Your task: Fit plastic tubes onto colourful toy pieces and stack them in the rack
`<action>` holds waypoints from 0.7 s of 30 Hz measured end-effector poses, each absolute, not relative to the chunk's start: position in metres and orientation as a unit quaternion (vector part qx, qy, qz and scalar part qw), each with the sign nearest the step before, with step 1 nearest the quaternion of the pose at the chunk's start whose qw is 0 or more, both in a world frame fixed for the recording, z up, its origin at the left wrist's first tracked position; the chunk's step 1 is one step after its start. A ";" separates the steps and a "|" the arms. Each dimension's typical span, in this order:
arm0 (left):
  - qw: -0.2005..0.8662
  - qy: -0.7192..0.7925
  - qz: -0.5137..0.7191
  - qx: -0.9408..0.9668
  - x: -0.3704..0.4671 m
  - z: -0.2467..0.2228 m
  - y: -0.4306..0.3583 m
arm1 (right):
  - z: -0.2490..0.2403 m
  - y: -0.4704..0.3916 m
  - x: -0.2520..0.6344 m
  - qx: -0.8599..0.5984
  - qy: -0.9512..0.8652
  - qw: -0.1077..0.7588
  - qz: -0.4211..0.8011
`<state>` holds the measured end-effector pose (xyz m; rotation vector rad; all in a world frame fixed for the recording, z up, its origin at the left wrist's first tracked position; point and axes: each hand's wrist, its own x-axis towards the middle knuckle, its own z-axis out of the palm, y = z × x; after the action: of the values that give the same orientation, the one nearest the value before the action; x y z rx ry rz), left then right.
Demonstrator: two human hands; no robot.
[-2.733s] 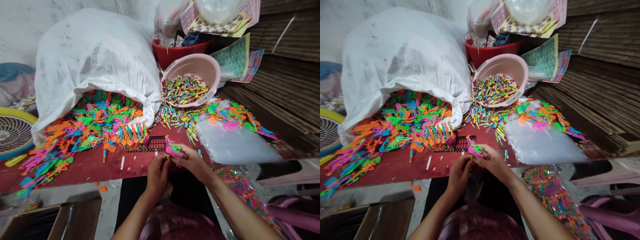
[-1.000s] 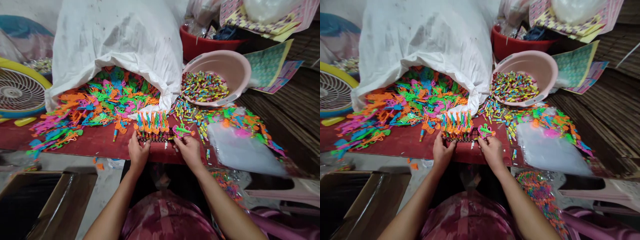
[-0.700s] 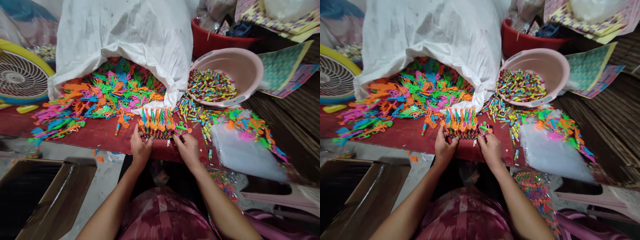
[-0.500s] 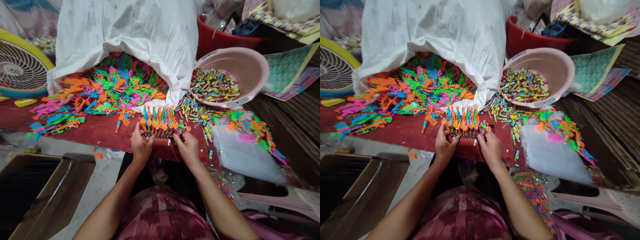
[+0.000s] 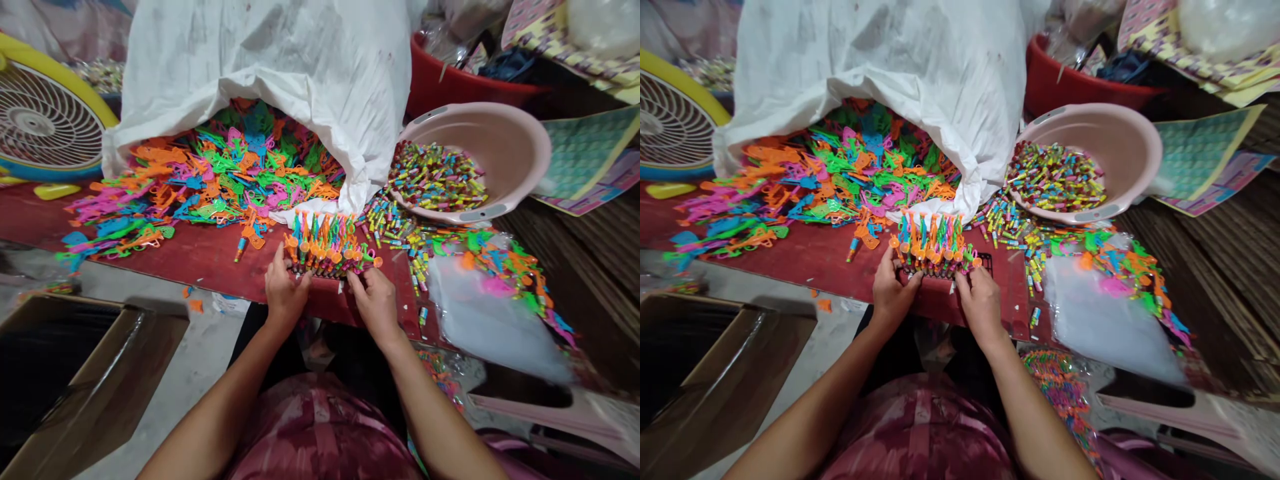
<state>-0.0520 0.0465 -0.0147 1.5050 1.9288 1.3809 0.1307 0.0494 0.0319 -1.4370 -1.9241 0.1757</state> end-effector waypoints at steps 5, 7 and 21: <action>0.164 0.679 0.487 0.524 -0.052 -0.013 0.046 | 0.030 0.050 0.137 -0.554 -0.778 0.296 -0.004; 0.162 0.684 0.483 0.523 -0.052 -0.011 0.045 | 0.033 0.050 0.138 -0.556 -0.789 0.262 -0.027; 0.172 0.677 0.482 0.529 -0.054 -0.012 0.046 | 0.037 0.051 0.126 -0.603 -0.780 0.166 0.015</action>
<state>-0.0541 0.0463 -0.0120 1.5014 1.9210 1.3664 0.1258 0.0515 0.0368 -1.7162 -2.2211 0.0416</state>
